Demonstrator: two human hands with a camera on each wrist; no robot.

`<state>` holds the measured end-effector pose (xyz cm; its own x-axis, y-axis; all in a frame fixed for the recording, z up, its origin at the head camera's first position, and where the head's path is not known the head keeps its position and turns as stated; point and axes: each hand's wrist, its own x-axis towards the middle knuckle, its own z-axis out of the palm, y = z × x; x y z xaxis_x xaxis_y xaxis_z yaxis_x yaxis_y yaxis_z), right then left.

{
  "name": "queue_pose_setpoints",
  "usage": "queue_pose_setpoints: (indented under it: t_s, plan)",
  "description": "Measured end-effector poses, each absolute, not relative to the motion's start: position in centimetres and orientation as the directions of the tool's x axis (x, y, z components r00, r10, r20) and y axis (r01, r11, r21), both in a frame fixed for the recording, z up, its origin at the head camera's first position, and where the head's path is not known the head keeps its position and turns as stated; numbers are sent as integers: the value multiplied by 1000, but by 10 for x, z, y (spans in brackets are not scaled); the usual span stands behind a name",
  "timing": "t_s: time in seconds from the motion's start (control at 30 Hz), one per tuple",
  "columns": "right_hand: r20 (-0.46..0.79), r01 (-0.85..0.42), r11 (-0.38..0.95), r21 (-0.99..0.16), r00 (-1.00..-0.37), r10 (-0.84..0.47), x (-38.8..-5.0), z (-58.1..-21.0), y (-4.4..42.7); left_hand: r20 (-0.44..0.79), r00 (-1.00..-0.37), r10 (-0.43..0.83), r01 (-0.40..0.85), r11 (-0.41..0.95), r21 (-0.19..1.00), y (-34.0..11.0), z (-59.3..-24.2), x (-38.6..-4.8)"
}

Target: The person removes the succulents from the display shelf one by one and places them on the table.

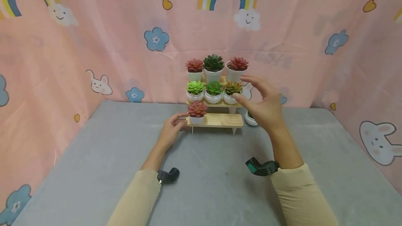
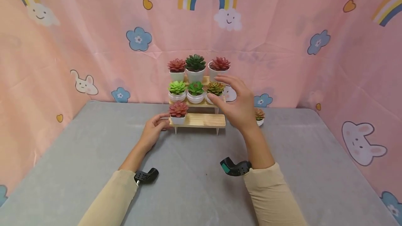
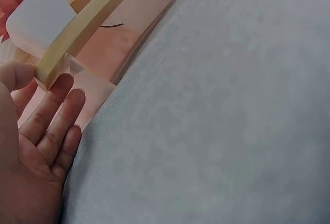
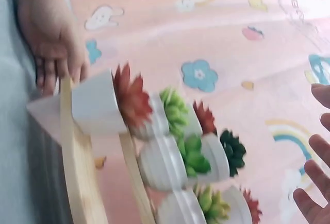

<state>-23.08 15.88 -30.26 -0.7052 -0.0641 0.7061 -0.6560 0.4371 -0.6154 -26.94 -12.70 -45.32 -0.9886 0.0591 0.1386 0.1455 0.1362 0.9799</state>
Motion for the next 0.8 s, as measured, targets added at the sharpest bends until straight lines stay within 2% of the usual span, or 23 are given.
queue_pose_setpoints:
  t_s: [0.3, 0.63, 0.8]
  plan:
    - [732, -714, 407, -570, -666, -144, -240, -319, 113, 122, -990, 70, 130, 128, 983, -124, -460, -269]
    - [651, -656, 319, -684, -746, -137, -256, -357, 83, 142, -989, 40, 146, 124, 981, -126, -455, -268]
    - [640, -650, 299, -698, -754, -145, -262, -373, 73, 142, -988, 53, 148, 136, 980, -128, -455, -270]
